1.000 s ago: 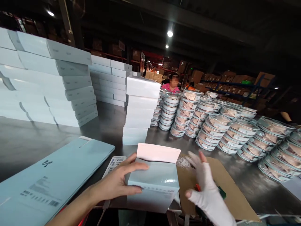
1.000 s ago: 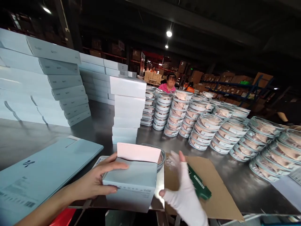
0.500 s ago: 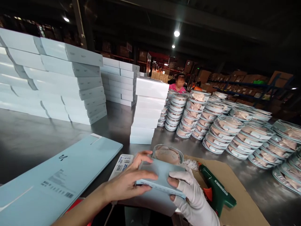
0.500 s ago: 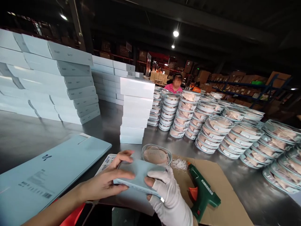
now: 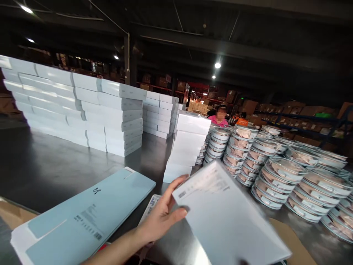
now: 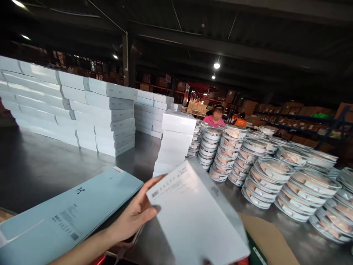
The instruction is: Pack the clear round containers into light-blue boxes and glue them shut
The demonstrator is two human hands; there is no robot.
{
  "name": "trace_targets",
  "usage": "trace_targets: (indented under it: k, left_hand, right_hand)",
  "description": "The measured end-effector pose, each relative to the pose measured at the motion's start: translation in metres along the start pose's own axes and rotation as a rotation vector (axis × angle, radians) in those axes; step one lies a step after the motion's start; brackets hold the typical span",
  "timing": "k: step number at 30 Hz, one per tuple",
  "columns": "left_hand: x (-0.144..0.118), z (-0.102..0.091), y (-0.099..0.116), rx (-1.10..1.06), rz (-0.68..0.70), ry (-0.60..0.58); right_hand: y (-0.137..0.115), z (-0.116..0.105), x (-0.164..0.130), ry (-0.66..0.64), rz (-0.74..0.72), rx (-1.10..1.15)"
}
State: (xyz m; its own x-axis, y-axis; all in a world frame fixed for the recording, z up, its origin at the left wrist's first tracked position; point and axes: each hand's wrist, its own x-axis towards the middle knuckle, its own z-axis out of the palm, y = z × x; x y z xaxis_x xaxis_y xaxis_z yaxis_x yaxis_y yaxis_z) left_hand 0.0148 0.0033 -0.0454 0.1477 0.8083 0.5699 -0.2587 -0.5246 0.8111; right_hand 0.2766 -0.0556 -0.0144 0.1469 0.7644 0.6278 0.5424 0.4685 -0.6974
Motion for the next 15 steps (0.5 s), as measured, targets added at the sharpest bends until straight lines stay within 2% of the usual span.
trace_targets:
  k: [2, 3, 6, 7, 9, 10, 13, 15]
  left_hand:
    - [0.008, -0.024, 0.018, 0.146, 0.047, 0.043]
    - [0.011, -0.042, 0.026, 0.280, 0.075, 0.108]
    - [0.014, -0.112, 0.038, 0.808, 0.104, 0.227]
    - [0.012, -0.135, 0.038, 0.967, 0.079, 0.251]
    - [0.006, -0.176, 0.033, 1.251, -0.125, 0.283]
    - [0.001, -0.192, 0.029, 1.296, -0.185, 0.289]
    - [-0.013, -0.224, 0.019, 1.362, -0.317, 0.294]
    - [-0.023, -0.236, 0.014, 1.388, -0.409, 0.315]
  right_hand:
    - [-0.022, -0.008, 0.033, 0.108, -0.048, -0.039]
    - [-0.035, -0.011, 0.052, 0.168, -0.068, -0.050]
    - [-0.079, -0.007, 0.124, 0.289, -0.179, -0.133]
    - [-0.093, 0.000, 0.152, 0.234, -0.284, -0.257]
    - [-0.118, 0.025, 0.209, 0.129, -0.487, -0.516]
    - [-0.127, 0.040, 0.235, 0.054, -0.533, -0.609]
    - [-0.144, 0.084, 0.292, -0.089, -0.538, -0.620]
    - [-0.150, 0.100, 0.308, -0.144, -0.503, -0.559]
